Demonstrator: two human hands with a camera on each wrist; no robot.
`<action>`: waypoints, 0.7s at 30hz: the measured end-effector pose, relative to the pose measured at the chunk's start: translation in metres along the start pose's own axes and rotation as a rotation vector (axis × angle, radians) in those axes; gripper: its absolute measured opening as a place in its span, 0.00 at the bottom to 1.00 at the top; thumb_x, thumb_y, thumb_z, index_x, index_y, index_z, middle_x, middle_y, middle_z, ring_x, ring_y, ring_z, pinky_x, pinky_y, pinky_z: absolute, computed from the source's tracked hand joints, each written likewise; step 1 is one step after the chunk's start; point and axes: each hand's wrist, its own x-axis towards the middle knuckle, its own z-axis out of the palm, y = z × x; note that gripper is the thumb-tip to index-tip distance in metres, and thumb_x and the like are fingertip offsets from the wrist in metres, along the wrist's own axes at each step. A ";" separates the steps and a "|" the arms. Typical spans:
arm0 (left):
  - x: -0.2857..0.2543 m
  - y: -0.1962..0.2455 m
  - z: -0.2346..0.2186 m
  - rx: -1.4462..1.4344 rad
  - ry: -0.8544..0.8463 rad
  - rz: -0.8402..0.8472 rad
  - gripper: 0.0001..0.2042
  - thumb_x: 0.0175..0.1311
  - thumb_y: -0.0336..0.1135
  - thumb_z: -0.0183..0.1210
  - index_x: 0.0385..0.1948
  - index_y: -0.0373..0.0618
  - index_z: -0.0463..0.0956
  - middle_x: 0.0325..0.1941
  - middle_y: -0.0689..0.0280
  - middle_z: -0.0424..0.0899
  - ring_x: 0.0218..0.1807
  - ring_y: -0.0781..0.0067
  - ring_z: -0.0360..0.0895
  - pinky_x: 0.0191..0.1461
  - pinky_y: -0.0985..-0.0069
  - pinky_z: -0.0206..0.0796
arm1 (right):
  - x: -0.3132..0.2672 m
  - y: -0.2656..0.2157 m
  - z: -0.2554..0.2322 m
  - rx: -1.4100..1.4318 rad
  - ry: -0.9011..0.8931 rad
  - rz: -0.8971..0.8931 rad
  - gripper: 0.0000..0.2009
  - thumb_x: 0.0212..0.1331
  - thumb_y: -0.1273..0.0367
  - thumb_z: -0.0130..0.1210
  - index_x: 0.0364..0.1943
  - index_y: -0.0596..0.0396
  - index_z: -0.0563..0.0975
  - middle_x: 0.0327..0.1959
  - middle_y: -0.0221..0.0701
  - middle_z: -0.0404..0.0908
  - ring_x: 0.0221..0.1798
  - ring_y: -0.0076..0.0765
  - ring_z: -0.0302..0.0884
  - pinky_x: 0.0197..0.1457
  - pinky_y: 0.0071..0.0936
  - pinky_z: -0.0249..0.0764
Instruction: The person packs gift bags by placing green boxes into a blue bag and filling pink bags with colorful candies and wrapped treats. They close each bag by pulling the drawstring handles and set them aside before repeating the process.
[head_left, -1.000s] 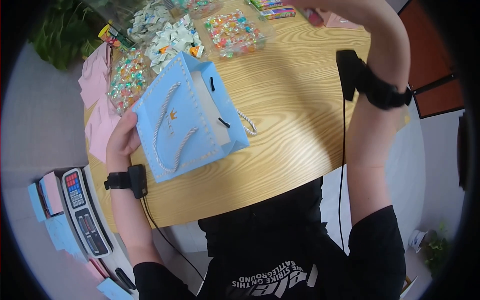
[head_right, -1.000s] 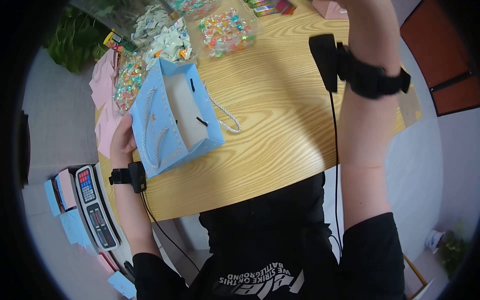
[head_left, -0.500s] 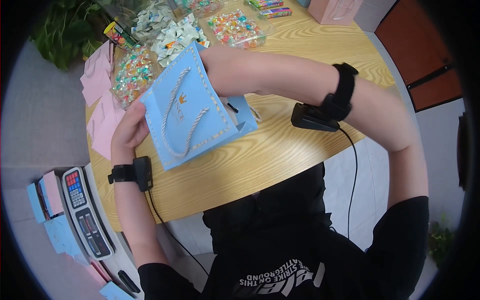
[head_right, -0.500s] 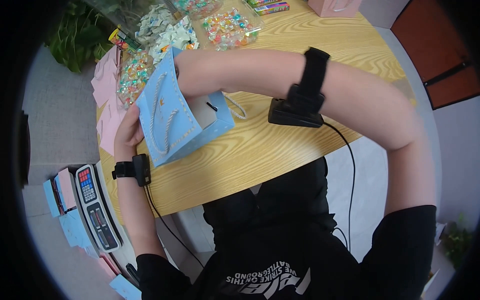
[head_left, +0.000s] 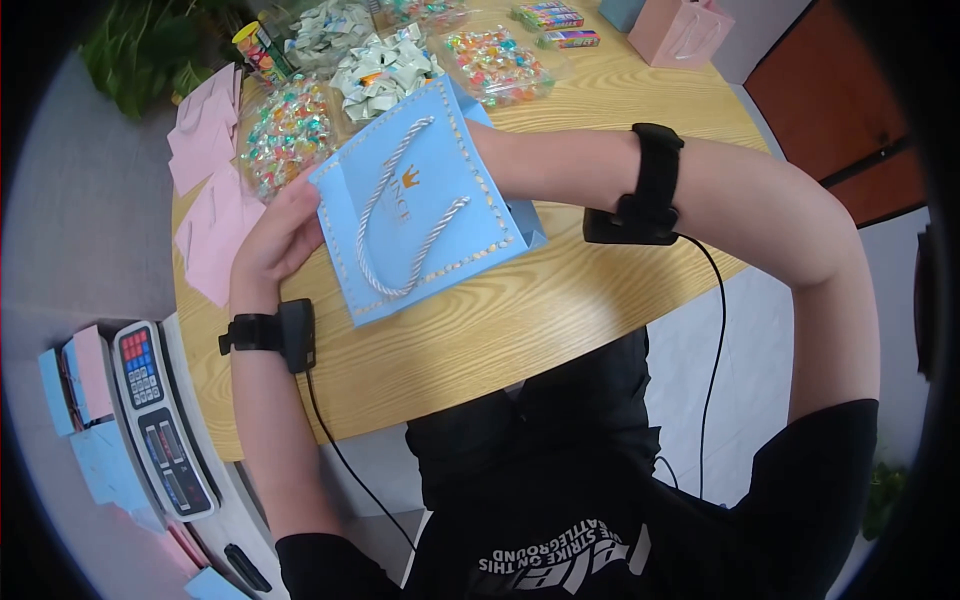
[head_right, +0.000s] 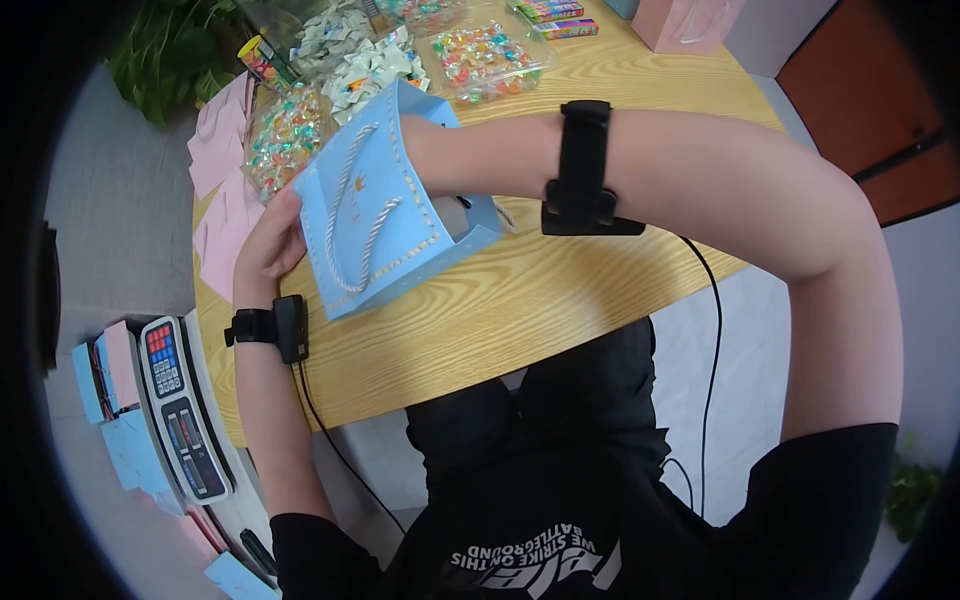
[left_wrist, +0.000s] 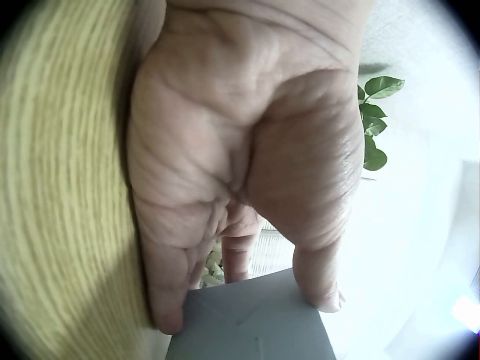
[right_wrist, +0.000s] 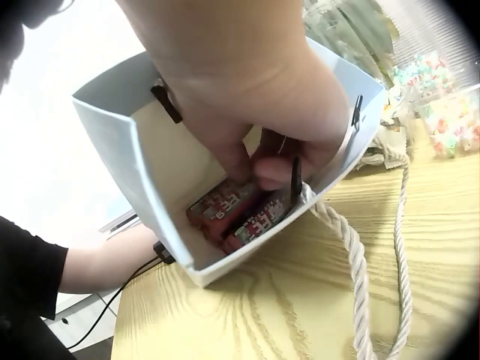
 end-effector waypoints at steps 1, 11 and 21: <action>0.000 0.000 0.000 -0.005 0.002 0.004 0.33 0.62 0.42 0.56 0.63 0.36 0.51 0.62 0.61 0.65 0.61 0.70 0.66 0.63 0.72 0.60 | 0.001 0.000 0.000 -0.006 -0.022 0.012 0.22 0.57 0.65 0.55 0.54 0.60 0.70 0.52 0.37 0.73 0.50 0.31 0.70 0.52 0.31 0.70; 0.002 0.003 0.000 0.023 -0.051 -0.040 0.26 0.63 0.40 0.54 0.59 0.36 0.58 0.58 0.61 0.70 0.57 0.73 0.70 0.61 0.74 0.64 | 0.014 0.014 0.007 0.035 -0.294 0.058 0.25 0.57 0.65 0.55 0.59 0.59 0.65 0.58 0.37 0.69 0.54 0.32 0.67 0.55 0.31 0.69; 0.001 0.004 0.004 0.008 -0.014 -0.051 0.27 0.62 0.42 0.55 0.59 0.37 0.59 0.58 0.61 0.70 0.57 0.73 0.69 0.61 0.74 0.63 | -0.017 -0.022 -0.007 -0.477 -0.227 0.006 0.20 0.56 0.68 0.53 0.53 0.61 0.71 0.49 0.38 0.76 0.45 0.30 0.73 0.46 0.28 0.72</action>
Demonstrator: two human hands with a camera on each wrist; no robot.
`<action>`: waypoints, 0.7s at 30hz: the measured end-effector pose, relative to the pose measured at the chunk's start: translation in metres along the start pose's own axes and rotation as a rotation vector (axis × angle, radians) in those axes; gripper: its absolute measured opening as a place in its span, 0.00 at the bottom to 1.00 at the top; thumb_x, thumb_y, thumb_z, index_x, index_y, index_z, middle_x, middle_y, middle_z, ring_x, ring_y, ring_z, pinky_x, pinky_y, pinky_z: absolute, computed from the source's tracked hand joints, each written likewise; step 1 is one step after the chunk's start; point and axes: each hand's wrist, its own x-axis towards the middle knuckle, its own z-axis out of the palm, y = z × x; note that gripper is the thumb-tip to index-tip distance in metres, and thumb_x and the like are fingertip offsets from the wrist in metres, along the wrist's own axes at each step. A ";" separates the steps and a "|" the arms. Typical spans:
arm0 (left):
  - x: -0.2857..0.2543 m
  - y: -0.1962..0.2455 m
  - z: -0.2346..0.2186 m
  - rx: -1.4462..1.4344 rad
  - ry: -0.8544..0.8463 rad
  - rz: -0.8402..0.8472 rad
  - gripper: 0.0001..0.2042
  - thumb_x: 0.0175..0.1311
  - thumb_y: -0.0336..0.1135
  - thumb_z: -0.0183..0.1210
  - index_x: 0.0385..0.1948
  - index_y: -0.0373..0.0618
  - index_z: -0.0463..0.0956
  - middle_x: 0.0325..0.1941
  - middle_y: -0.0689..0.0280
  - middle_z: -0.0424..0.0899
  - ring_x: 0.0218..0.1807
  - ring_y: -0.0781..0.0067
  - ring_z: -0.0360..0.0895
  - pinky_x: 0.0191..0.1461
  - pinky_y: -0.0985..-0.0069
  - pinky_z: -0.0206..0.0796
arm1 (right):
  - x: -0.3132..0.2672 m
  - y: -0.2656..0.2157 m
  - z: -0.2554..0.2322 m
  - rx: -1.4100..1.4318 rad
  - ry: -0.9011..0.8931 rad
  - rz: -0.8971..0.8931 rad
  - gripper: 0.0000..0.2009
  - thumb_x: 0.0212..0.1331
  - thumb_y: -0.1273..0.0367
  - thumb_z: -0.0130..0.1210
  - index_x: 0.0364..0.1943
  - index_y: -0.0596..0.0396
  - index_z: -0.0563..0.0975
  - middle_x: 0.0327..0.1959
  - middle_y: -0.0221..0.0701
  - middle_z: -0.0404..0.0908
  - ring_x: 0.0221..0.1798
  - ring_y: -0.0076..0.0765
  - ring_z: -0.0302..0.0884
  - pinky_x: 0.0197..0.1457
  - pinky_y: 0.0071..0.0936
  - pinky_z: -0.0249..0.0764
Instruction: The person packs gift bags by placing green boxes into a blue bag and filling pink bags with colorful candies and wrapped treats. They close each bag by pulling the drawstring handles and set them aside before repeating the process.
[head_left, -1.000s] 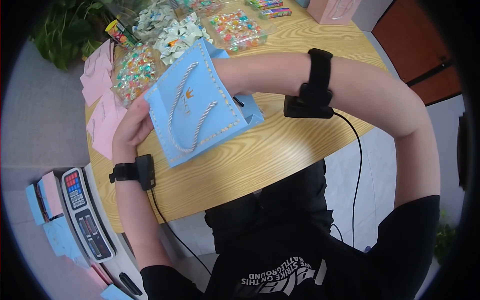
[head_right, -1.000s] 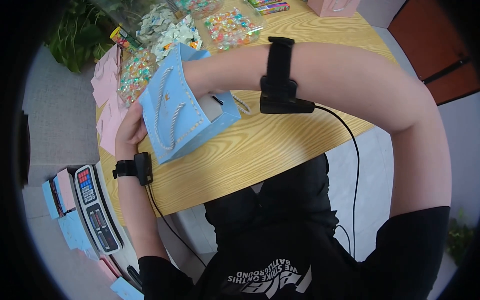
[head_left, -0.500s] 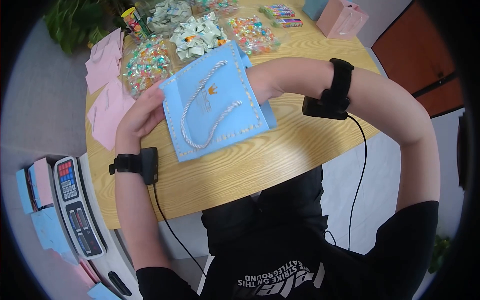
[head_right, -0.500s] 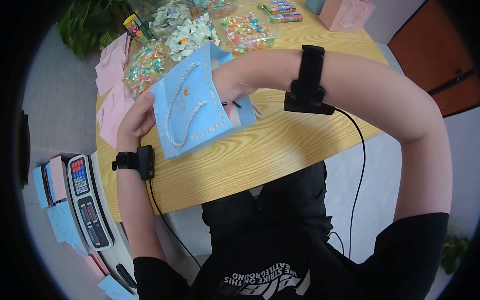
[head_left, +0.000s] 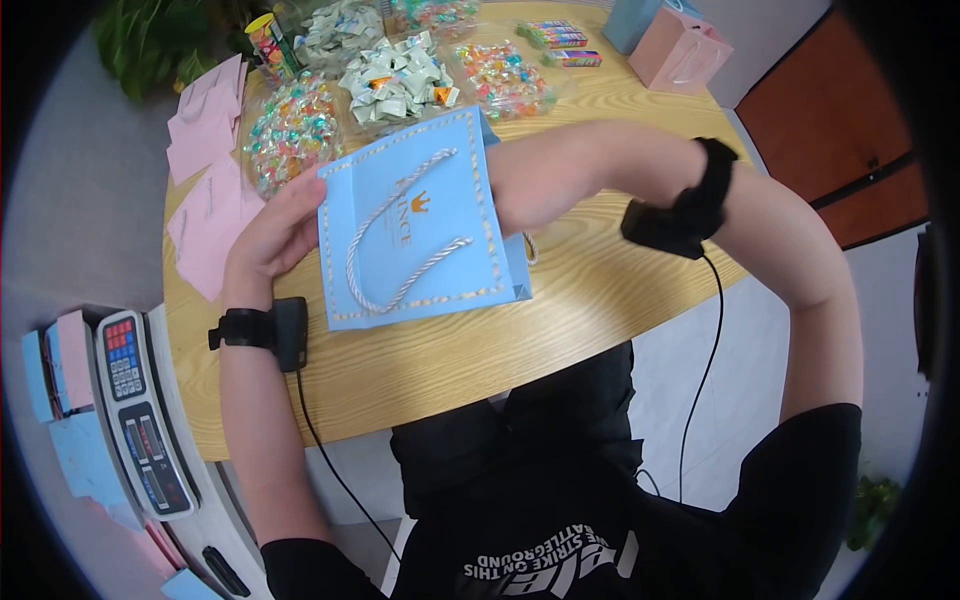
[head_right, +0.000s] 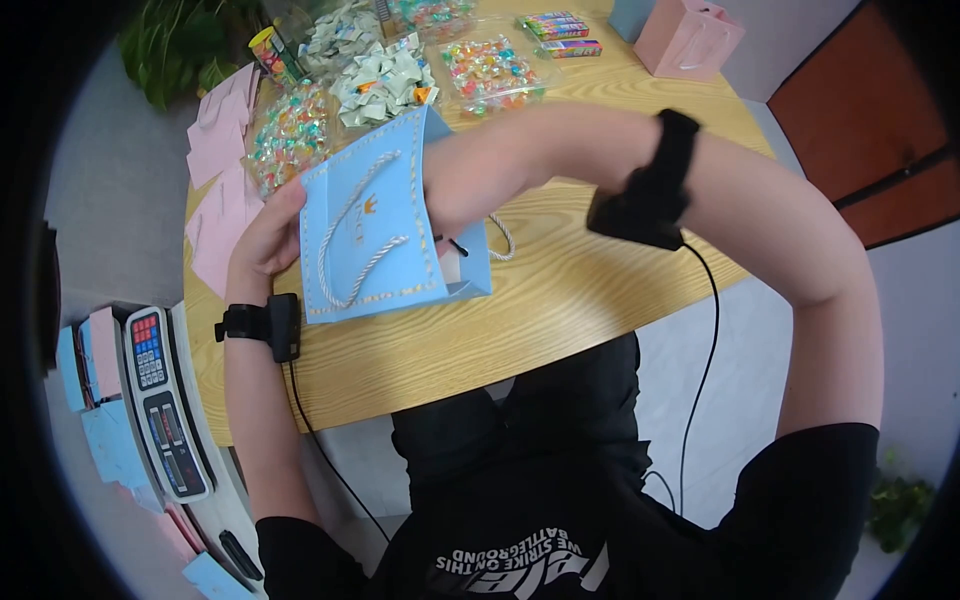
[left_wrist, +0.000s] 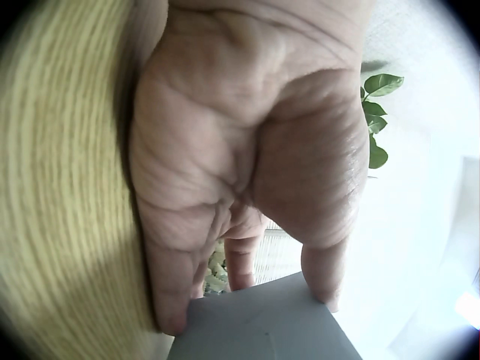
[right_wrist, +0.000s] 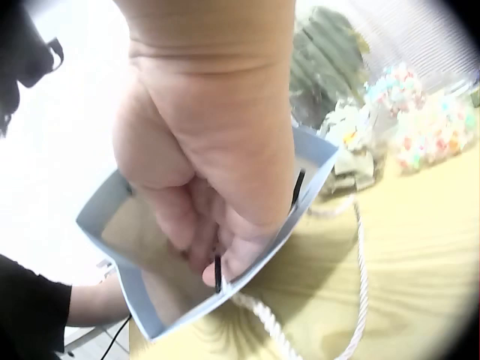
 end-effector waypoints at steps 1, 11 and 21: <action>-0.001 0.000 0.001 -0.012 0.007 0.006 0.27 0.62 0.42 0.55 0.59 0.37 0.59 0.58 0.61 0.70 0.57 0.73 0.69 0.61 0.74 0.63 | -0.004 0.017 -0.007 0.126 -0.020 -0.071 0.16 0.56 0.70 0.52 0.48 0.60 0.73 0.44 0.36 0.78 0.42 0.29 0.74 0.44 0.27 0.72; 0.000 0.001 0.002 -0.015 -0.023 0.004 0.29 0.61 0.42 0.56 0.60 0.36 0.58 0.58 0.61 0.69 0.58 0.71 0.69 0.62 0.73 0.61 | -0.047 0.231 -0.110 -0.539 1.083 0.386 0.14 0.53 0.70 0.52 0.46 0.51 0.77 0.40 0.39 0.80 0.42 0.41 0.78 0.46 0.34 0.72; 0.001 0.001 -0.001 -0.006 0.006 -0.017 0.31 0.61 0.41 0.57 0.61 0.35 0.56 0.59 0.60 0.68 0.58 0.71 0.68 0.62 0.74 0.61 | -0.026 0.223 -0.081 -0.703 0.962 0.586 0.13 0.56 0.66 0.49 0.44 0.49 0.77 0.40 0.40 0.79 0.41 0.51 0.76 0.43 0.41 0.72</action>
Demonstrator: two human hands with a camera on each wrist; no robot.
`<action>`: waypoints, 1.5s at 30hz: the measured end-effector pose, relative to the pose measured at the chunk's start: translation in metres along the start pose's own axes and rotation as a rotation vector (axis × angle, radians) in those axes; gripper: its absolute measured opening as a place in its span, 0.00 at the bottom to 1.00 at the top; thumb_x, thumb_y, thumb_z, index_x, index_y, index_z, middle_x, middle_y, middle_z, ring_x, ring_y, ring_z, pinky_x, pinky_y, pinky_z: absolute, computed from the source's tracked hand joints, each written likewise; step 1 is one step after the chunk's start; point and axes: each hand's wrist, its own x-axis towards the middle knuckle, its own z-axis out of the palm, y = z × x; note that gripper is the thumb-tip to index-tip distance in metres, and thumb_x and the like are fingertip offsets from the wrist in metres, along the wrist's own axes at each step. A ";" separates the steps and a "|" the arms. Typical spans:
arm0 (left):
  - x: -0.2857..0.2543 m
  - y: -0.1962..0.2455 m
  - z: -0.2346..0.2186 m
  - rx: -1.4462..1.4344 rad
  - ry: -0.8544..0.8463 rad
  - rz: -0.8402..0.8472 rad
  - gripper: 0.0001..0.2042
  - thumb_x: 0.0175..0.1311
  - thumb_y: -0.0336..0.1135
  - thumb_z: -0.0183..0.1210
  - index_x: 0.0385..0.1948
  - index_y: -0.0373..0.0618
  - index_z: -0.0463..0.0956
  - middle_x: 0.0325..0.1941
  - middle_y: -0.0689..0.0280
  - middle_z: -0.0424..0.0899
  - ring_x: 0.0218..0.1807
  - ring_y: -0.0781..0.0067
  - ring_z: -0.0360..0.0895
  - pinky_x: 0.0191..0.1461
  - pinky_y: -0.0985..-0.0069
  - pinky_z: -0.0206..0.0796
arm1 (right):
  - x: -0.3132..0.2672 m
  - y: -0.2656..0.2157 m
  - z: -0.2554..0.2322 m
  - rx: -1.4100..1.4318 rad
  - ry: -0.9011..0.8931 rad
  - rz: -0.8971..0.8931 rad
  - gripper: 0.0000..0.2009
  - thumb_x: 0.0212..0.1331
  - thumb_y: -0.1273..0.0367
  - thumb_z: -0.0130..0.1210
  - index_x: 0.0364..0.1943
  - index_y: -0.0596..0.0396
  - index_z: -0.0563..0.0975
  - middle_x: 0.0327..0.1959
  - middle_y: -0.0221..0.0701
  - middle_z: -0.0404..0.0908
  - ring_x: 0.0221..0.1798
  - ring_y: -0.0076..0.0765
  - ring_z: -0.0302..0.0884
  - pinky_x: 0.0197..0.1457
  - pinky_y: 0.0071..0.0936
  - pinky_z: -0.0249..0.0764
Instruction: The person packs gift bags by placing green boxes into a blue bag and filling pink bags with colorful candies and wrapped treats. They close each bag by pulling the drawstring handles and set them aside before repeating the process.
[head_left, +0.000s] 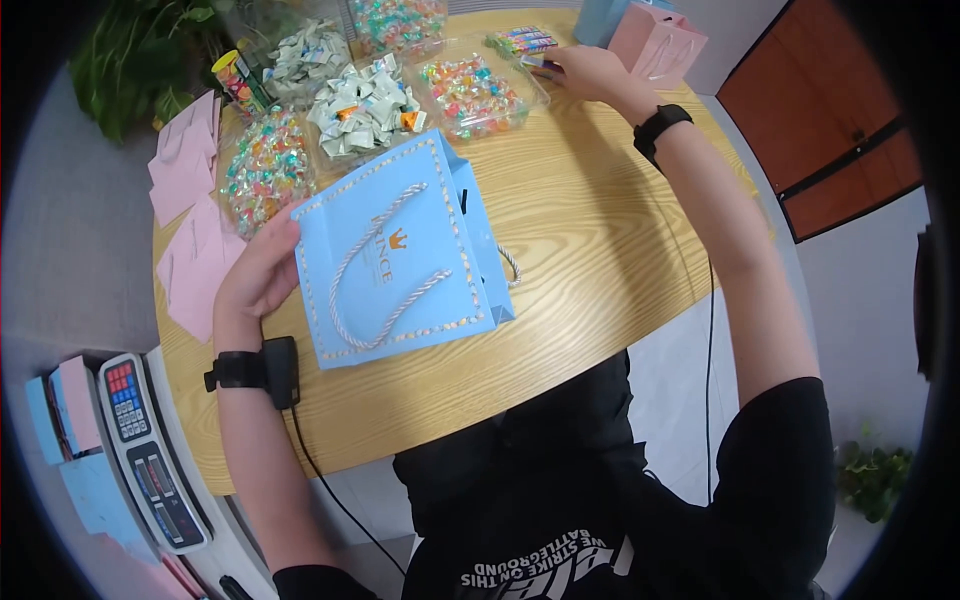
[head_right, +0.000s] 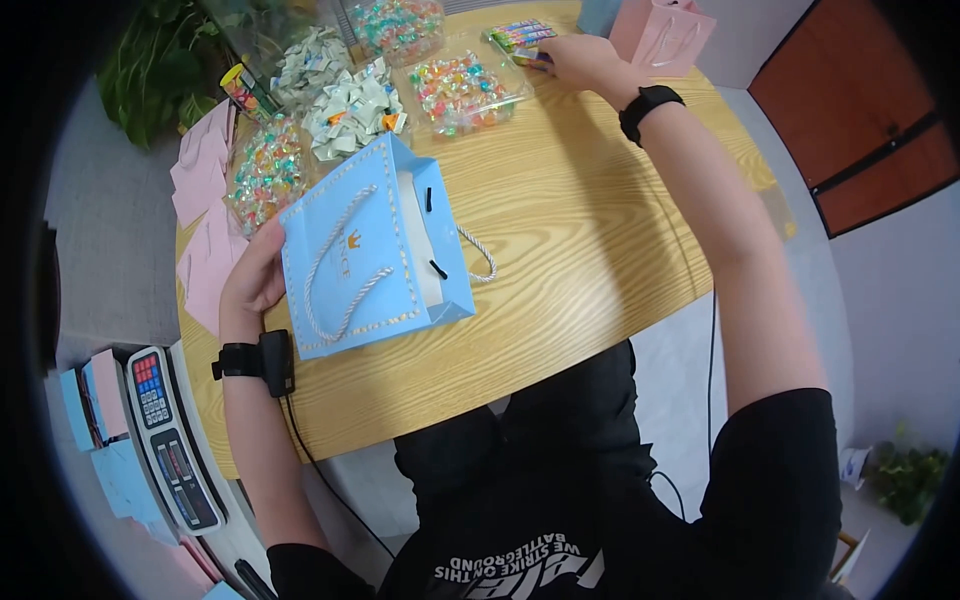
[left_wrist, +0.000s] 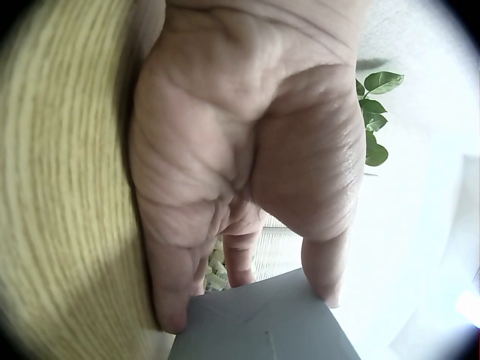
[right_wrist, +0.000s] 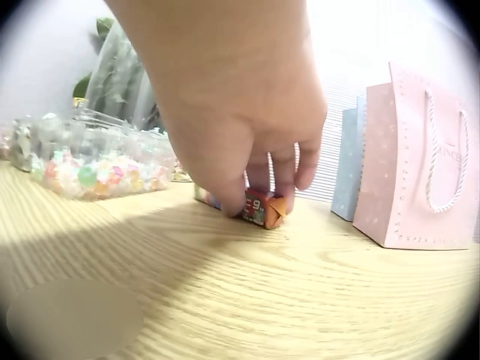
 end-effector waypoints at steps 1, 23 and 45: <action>0.000 0.000 0.000 -0.001 0.002 -0.002 0.31 0.61 0.41 0.57 0.61 0.35 0.56 0.59 0.60 0.68 0.58 0.71 0.68 0.62 0.74 0.61 | -0.004 0.000 0.000 0.001 -0.002 -0.002 0.13 0.56 0.66 0.49 0.44 0.49 0.77 0.40 0.40 0.79 0.41 0.51 0.76 0.43 0.41 0.72; 0.000 -0.002 -0.001 0.020 -0.006 -0.003 0.28 0.64 0.41 0.54 0.61 0.37 0.57 0.60 0.61 0.68 0.59 0.72 0.68 0.62 0.74 0.61 | -0.109 -0.174 -0.088 1.253 -0.675 -0.208 0.23 0.53 0.64 0.59 0.51 0.61 0.71 0.45 0.41 0.77 0.46 0.31 0.74 0.50 0.29 0.70; -0.001 0.004 0.008 0.003 -0.031 0.007 0.24 0.65 0.40 0.52 0.58 0.38 0.59 0.56 0.64 0.71 0.55 0.77 0.70 0.59 0.77 0.64 | -0.094 -0.203 -0.044 1.395 -0.889 -0.543 0.20 0.57 0.64 0.54 0.53 0.59 0.71 0.49 0.41 0.75 0.48 0.35 0.73 0.51 0.31 0.70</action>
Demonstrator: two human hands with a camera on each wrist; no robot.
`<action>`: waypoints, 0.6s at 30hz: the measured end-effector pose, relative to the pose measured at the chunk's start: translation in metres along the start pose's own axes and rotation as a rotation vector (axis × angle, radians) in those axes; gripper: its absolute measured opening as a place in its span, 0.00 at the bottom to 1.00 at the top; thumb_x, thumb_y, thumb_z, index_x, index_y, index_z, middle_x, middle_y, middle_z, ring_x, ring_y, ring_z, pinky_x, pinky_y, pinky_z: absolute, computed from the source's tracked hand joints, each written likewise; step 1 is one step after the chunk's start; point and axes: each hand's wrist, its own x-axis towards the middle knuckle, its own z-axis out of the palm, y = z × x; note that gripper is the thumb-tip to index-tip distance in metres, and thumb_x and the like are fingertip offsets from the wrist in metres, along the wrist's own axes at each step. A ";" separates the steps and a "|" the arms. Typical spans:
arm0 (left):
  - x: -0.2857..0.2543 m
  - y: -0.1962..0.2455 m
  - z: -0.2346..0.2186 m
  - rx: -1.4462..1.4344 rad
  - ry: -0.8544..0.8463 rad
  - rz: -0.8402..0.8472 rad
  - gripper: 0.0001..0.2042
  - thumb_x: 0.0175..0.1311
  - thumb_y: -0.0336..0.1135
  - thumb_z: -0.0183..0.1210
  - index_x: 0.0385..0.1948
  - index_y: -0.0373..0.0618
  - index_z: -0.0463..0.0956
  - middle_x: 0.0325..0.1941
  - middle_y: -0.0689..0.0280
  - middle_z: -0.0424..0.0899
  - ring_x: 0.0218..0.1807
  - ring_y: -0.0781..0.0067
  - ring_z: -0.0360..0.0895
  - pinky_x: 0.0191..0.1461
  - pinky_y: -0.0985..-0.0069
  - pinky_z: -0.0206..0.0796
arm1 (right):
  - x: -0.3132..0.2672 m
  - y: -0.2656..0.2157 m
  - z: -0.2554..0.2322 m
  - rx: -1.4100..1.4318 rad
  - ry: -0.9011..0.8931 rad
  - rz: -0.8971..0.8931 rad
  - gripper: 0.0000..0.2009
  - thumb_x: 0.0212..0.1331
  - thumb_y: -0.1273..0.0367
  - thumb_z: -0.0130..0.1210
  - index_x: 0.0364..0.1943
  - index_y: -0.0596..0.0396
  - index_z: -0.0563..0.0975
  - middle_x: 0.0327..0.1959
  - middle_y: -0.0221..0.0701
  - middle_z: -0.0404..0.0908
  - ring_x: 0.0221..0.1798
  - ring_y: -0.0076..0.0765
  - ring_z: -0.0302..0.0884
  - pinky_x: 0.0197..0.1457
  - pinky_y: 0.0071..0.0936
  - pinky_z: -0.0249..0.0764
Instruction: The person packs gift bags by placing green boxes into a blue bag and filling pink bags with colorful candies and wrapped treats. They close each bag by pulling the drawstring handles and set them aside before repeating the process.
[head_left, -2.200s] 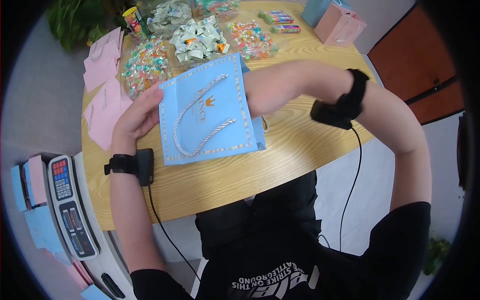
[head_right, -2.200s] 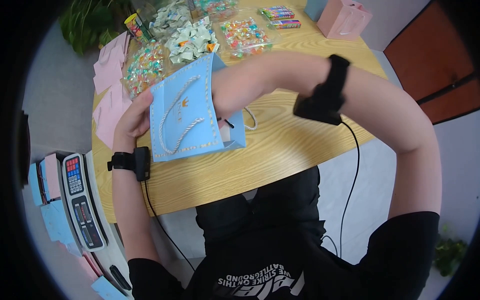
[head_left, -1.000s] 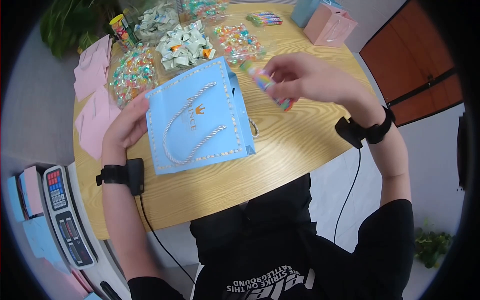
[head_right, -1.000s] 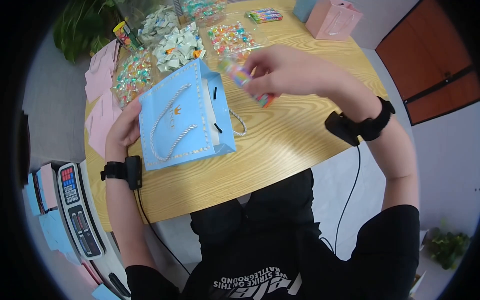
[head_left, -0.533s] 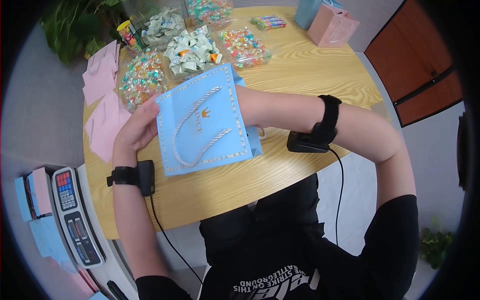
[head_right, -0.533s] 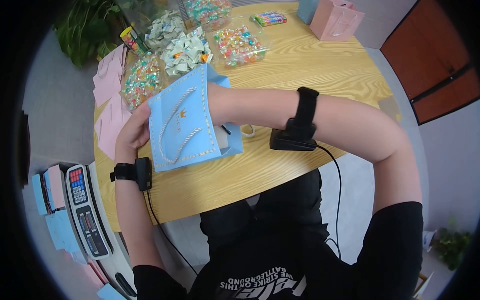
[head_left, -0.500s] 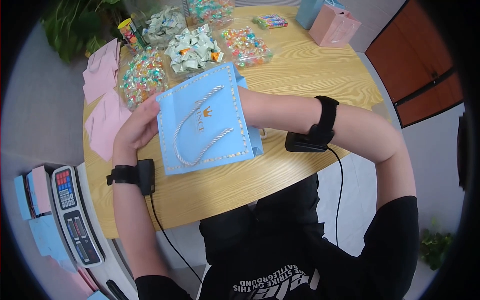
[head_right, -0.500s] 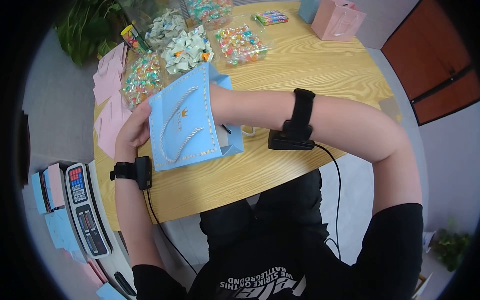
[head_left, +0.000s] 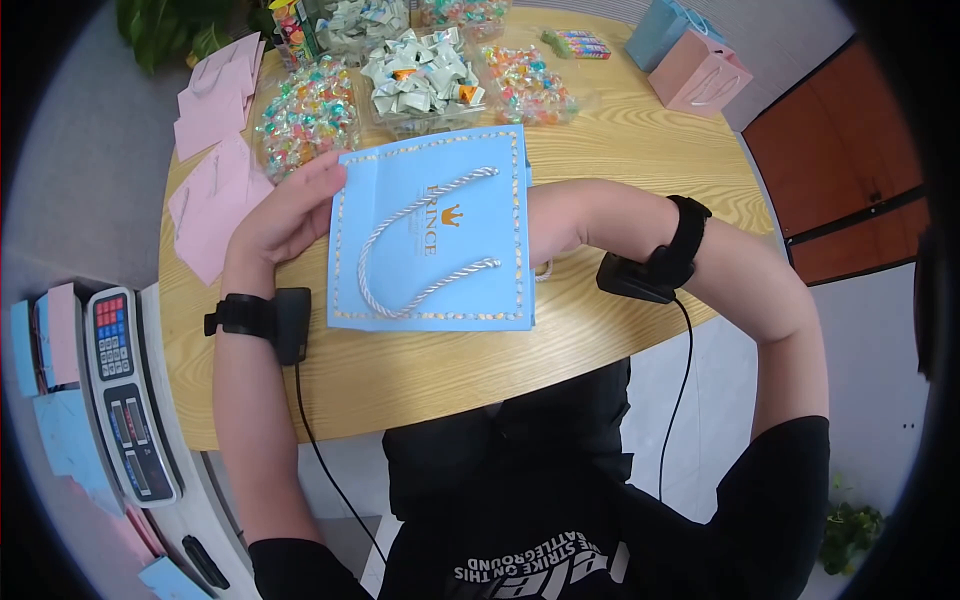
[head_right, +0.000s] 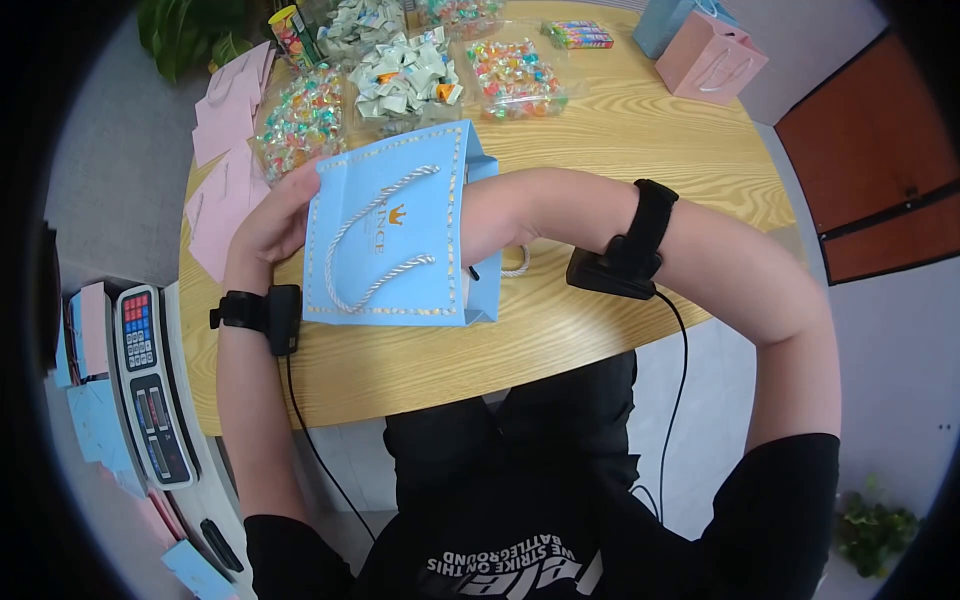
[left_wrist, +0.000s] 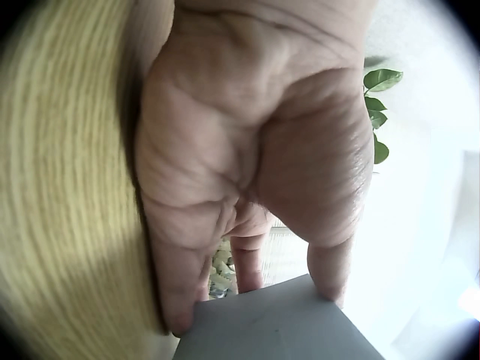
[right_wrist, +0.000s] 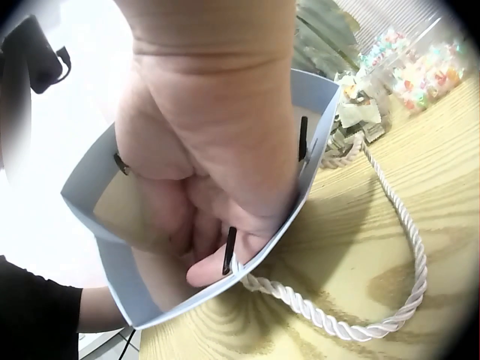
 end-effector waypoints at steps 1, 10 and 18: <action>0.000 0.000 0.000 0.001 0.002 -0.001 0.24 0.65 0.40 0.52 0.58 0.38 0.59 0.56 0.64 0.71 0.55 0.77 0.70 0.59 0.77 0.64 | 0.001 -0.004 0.004 -0.034 -0.019 0.008 0.21 0.57 0.64 0.54 0.53 0.59 0.71 0.50 0.41 0.75 0.49 0.35 0.72 0.52 0.31 0.69; 0.002 -0.003 -0.005 -0.001 0.054 0.000 0.22 0.66 0.38 0.51 0.57 0.38 0.60 0.55 0.64 0.72 0.54 0.77 0.71 0.57 0.78 0.66 | -0.017 -0.023 0.018 -0.376 -0.145 0.014 0.19 0.59 0.64 0.51 0.52 0.59 0.71 0.51 0.42 0.74 0.51 0.38 0.72 0.54 0.33 0.68; 0.000 0.000 -0.001 0.030 0.102 -0.024 0.24 0.65 0.40 0.53 0.59 0.38 0.59 0.55 0.65 0.72 0.53 0.77 0.72 0.56 0.79 0.66 | -0.013 -0.019 0.042 -0.495 -0.081 -0.188 0.16 0.60 0.64 0.48 0.49 0.58 0.73 0.50 0.41 0.75 0.51 0.38 0.72 0.51 0.33 0.70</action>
